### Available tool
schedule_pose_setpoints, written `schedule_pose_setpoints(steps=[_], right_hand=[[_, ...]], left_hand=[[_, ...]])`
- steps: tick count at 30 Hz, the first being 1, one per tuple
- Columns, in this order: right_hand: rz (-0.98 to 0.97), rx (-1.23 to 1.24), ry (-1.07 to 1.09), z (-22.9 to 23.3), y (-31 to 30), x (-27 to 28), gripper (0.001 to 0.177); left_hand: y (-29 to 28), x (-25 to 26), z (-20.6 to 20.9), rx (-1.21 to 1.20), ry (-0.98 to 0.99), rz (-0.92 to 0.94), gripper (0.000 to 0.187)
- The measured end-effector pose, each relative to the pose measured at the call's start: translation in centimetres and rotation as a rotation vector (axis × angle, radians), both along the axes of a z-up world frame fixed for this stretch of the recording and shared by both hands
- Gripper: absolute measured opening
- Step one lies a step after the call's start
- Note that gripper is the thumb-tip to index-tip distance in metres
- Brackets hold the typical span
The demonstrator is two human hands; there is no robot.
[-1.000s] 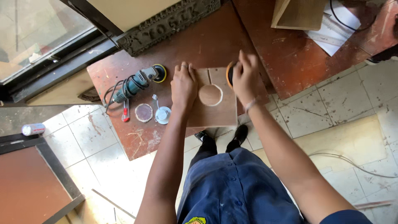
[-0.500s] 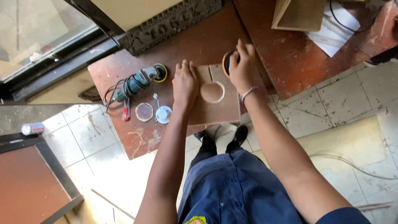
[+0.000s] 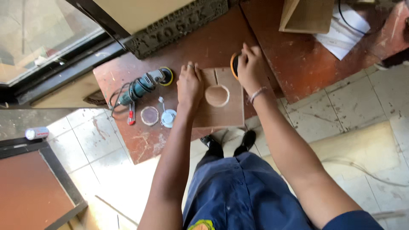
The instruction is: The person sands the sides and edges of a wooden box by hand using a circular sanding block.
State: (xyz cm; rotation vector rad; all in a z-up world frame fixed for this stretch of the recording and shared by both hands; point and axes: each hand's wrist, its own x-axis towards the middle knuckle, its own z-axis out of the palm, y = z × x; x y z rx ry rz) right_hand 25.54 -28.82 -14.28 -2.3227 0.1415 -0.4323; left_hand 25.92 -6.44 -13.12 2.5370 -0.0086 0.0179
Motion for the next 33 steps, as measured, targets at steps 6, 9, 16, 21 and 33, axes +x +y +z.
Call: schedule_pose_setpoints(steps=[6, 9, 16, 21, 33], right_hand=[[0.051, 0.109, -0.016, 4.2, 4.1, -14.5, 0.046], [0.063, 0.133, 0.023, 2.1, 3.4, -15.2, 0.046], [-0.023, 0.095, 0.108, 1.1, 0.4, -1.0, 0.040], [0.054, 0.181, -0.053, 6.0, 4.5, -15.7, 0.045], [0.009, 0.142, -0.103, 4.2, 2.3, -4.7, 0.038]], left_hand=[[-0.1, 0.3, 1.3, -0.002, 0.038, 0.025, 0.041], [0.1, 0.1, 0.8, -0.023, 0.050, -0.015, 0.036], [-0.4, -0.3, 1.4, -0.043, 0.045, 0.052, 0.040], [-0.5, -0.5, 2.1, -0.012, 0.051, 0.076, 0.037], [-0.8, 0.4, 1.2, -0.002, 0.040, 0.119, 0.044]])
